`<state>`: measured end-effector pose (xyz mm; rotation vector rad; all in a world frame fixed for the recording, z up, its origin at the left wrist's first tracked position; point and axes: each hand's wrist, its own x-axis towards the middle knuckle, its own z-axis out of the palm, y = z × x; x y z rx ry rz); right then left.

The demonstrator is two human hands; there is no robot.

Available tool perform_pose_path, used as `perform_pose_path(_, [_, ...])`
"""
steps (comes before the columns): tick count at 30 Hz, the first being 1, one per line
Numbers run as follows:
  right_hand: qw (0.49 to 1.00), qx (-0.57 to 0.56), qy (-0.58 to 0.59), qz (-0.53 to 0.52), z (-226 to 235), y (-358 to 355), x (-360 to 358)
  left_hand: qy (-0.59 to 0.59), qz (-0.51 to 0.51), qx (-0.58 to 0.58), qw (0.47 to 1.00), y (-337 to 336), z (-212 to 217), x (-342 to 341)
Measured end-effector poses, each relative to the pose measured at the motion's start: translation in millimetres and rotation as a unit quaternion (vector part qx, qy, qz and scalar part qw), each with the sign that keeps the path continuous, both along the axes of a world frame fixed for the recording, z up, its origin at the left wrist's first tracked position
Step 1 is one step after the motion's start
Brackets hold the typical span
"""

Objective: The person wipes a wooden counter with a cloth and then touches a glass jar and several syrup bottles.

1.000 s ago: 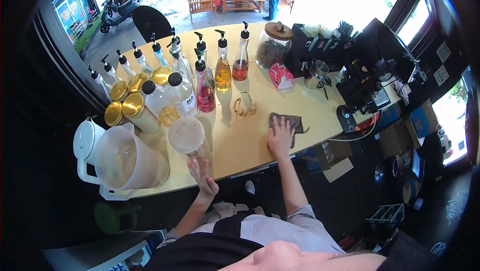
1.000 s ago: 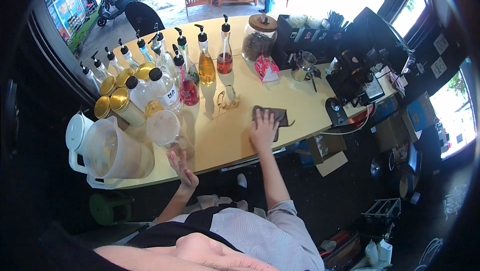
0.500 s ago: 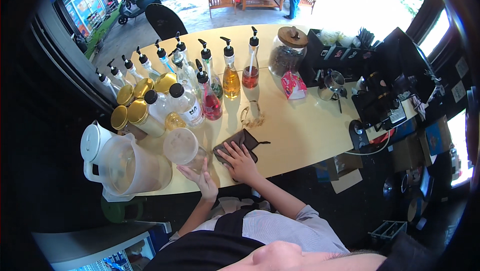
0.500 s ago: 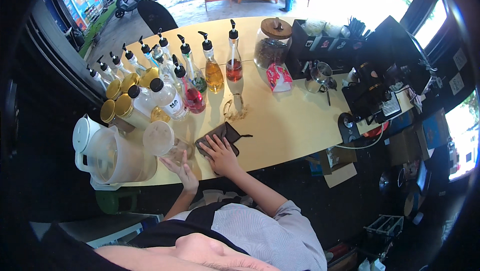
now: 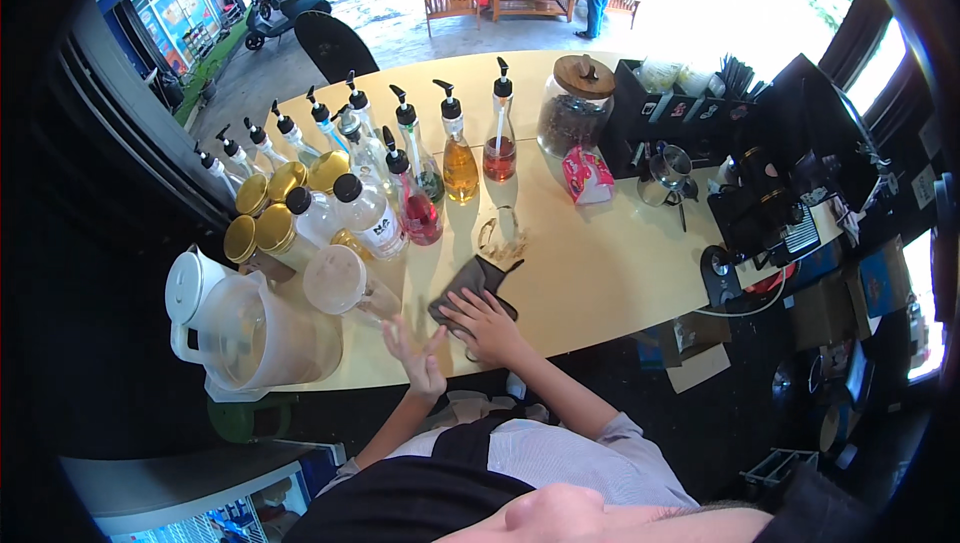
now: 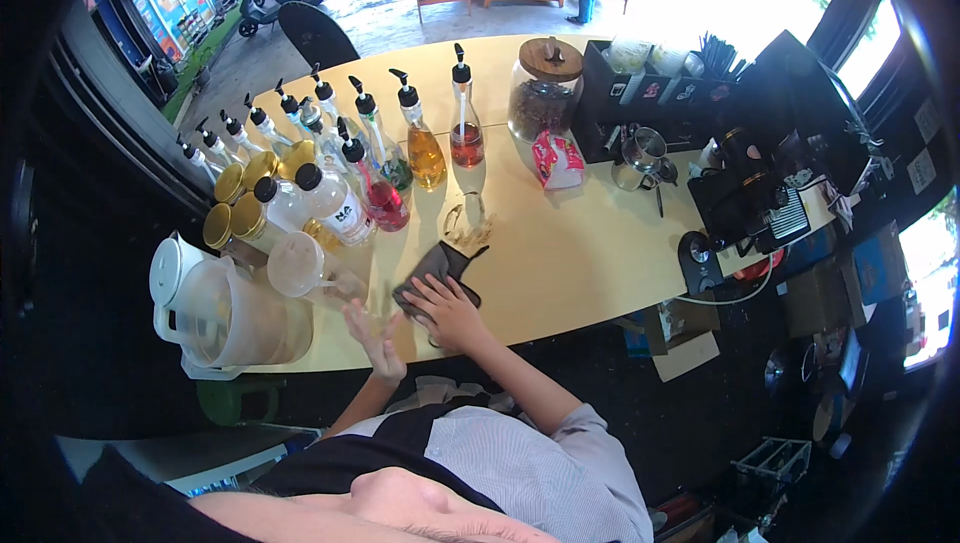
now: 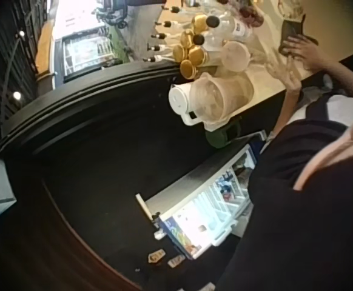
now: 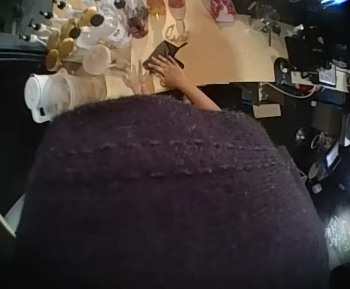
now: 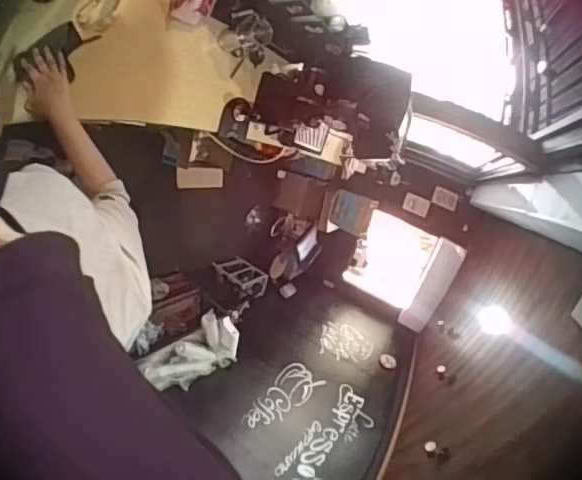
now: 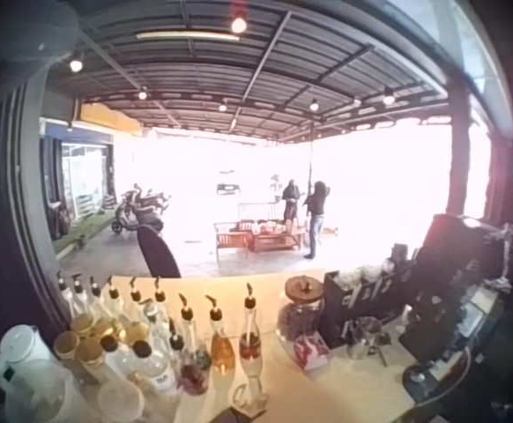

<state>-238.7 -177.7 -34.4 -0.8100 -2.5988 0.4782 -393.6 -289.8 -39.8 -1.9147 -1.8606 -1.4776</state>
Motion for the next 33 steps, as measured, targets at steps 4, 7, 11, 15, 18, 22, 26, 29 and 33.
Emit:
perform_pose_path(4, [0.996, -0.061, -0.019, -0.060, 13.8, 6.9, 74.4, -0.047, -0.046, -0.071, 0.995, 31.5, 26.6, 6.4])
perform_pose_path(7, [0.982, -0.049, -0.026, -0.181, 15.0, 41.1, 119.5, -0.016, -0.024, -0.124, 0.992, 59.2, 32.0, 3.5])
perform_pose_path(11, [0.955, 0.017, 0.014, -0.297, 0.1, 104.6, 134.9, 0.006, -0.005, -0.147, 0.989, 94.4, 26.0, 8.4])
perform_pose_path(15, [0.937, 0.049, -0.019, -0.346, -4.0, 110.7, 98.4, -0.013, 0.001, -0.189, 0.982, 117.5, 7.0, 17.7])
perform_pose_path(18, [0.974, 0.004, -0.042, -0.221, 3.4, 70.9, 80.1, -0.024, 0.003, -0.213, 0.977, 122.5, -0.5, 25.0])
perform_pose_path(22, [0.989, 0.006, -0.044, -0.144, -0.4, 25.7, 96.8, -0.022, 0.010, -0.197, 0.980, 119.3, -5.6, 29.6])
perform_pose_path(26, [0.988, -0.007, -0.038, -0.151, 11.6, 52.4, 122.4, -0.009, -0.006, -0.172, 0.985, 117.6, -2.8, 30.0])
perform_pose_path(29, [0.984, -0.001, -0.029, -0.178, 12.3, 92.4, 123.1, -0.013, 0.010, -0.178, 0.984, 118.5, -4.6, 30.3])
perform_pose_path(33, [0.978, 0.020, -0.026, -0.204, 0.8, 128.2, 113.7, -0.001, 0.038, -0.179, 0.983, 119.6, -4.0, 34.5])
